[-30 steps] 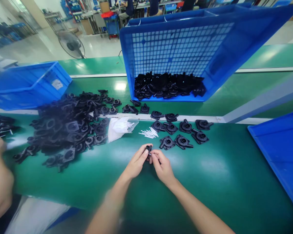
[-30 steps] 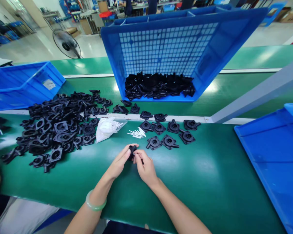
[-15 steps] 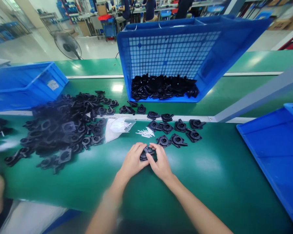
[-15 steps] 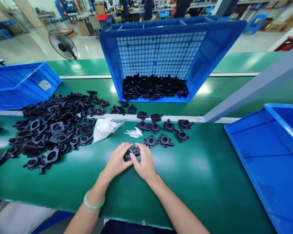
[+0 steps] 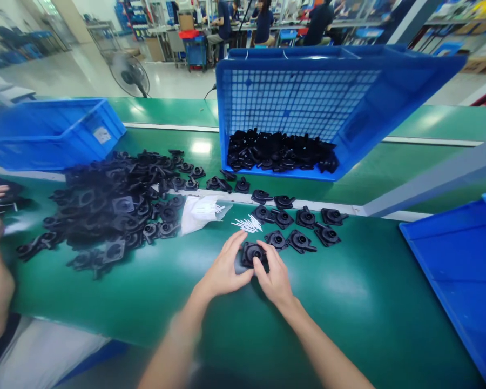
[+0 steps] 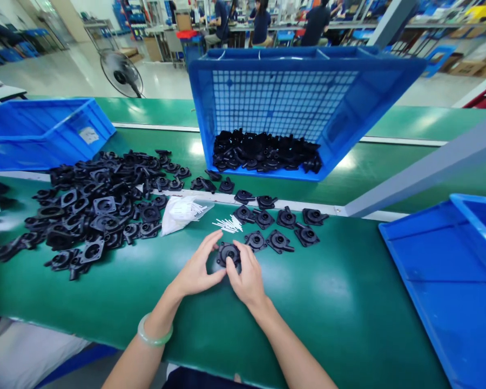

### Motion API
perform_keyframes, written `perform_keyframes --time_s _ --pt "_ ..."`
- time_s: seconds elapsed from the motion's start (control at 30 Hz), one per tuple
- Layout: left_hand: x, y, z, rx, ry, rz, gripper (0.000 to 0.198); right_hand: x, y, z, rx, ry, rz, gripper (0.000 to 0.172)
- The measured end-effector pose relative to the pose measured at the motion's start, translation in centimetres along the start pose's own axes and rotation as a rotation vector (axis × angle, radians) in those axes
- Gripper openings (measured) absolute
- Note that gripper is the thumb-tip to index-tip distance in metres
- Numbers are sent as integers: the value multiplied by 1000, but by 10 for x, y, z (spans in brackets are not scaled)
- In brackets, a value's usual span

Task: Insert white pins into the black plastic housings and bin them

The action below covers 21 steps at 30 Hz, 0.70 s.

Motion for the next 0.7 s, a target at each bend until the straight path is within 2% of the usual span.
perform_keyframes --time_s 0.07,0.13,0.2,0.3,0.37,0.47,0.67,0.7 --pt "-2 -1 -9 78 258 -52 67 -2 2 -9 93 -2 -66 40" --pt "-5 -2 -16 167 609 -107 52 -5 4 -14 160 -5 -172 42" --pt "-9 -4 -20 210 965 -160 42 -5 4 -11 76 35 -210 40" --pt "-11 -6 -22 186 1338 -232 48 0 3 3 -160 164 -105 36" --pt "-11 -6 -23 167 1466 -261 56 1 3 9 -214 200 -66 36" --pt "-11 -6 -25 152 1559 -280 63 -2 4 10 -201 157 -76 36" --pt "-12 -6 -26 149 1652 -248 66 -11 6 -3 -35 81 -171 39" --pt "-13 -6 -25 148 1659 -242 64 -10 6 -3 -40 94 -182 39"
Point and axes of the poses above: each hand's wrist, its own y-axis away from the middle knuckle, its own z-axis out of the palm, x = y × z, the point moved 3 cm from there along -y, towards the middle knuckle, and after that the axes turned 14 degrees about -y, right-handed, at the moved point
